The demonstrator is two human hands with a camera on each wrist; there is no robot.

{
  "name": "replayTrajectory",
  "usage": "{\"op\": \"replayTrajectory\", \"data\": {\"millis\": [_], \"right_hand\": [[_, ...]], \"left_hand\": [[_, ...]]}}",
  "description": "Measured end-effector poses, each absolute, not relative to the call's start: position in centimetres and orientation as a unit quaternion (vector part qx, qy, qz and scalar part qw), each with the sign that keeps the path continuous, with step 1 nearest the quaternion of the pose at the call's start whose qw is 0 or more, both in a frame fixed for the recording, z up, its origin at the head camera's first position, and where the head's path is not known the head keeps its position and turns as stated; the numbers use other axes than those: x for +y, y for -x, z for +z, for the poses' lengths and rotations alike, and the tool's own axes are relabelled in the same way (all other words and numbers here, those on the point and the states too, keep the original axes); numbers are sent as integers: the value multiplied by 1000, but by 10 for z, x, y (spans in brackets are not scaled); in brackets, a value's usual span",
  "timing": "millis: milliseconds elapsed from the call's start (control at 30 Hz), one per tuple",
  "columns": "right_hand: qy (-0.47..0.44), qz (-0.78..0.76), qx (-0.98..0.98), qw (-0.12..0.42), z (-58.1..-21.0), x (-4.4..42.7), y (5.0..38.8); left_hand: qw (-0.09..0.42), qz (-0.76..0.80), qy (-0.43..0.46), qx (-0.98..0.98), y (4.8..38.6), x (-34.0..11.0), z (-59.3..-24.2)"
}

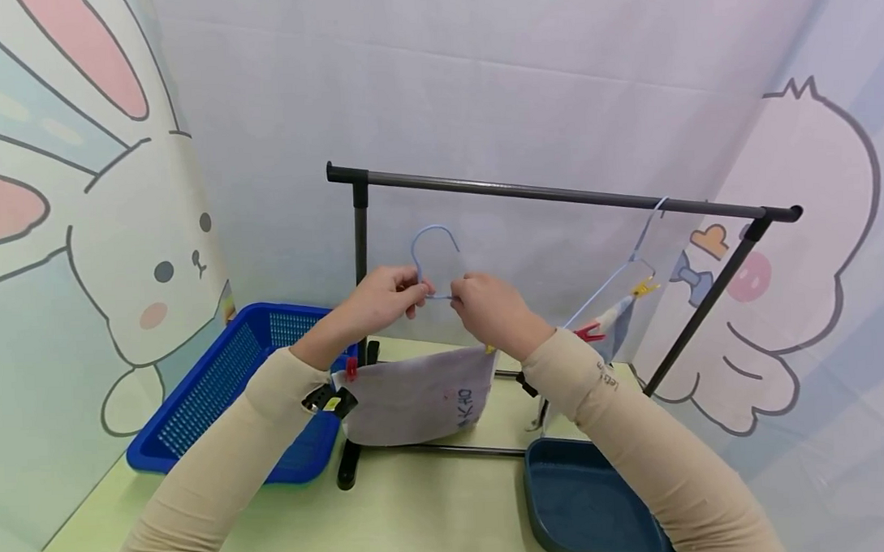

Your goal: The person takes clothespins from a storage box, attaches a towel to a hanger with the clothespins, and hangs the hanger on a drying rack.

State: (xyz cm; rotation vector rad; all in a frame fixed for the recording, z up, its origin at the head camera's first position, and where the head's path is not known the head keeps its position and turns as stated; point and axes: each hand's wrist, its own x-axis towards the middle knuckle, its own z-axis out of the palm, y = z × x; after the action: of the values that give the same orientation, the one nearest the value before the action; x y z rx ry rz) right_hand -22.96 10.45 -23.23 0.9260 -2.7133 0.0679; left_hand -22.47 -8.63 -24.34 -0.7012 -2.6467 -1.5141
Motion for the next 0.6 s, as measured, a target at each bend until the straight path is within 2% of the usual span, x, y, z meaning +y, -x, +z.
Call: {"op": "replayTrajectory", "data": {"millis": [600], "right_hand": [[-323, -12, -938, 123, -214, 99, 243]], "left_hand": [[79, -406, 217, -884, 230, -86, -227]]}}
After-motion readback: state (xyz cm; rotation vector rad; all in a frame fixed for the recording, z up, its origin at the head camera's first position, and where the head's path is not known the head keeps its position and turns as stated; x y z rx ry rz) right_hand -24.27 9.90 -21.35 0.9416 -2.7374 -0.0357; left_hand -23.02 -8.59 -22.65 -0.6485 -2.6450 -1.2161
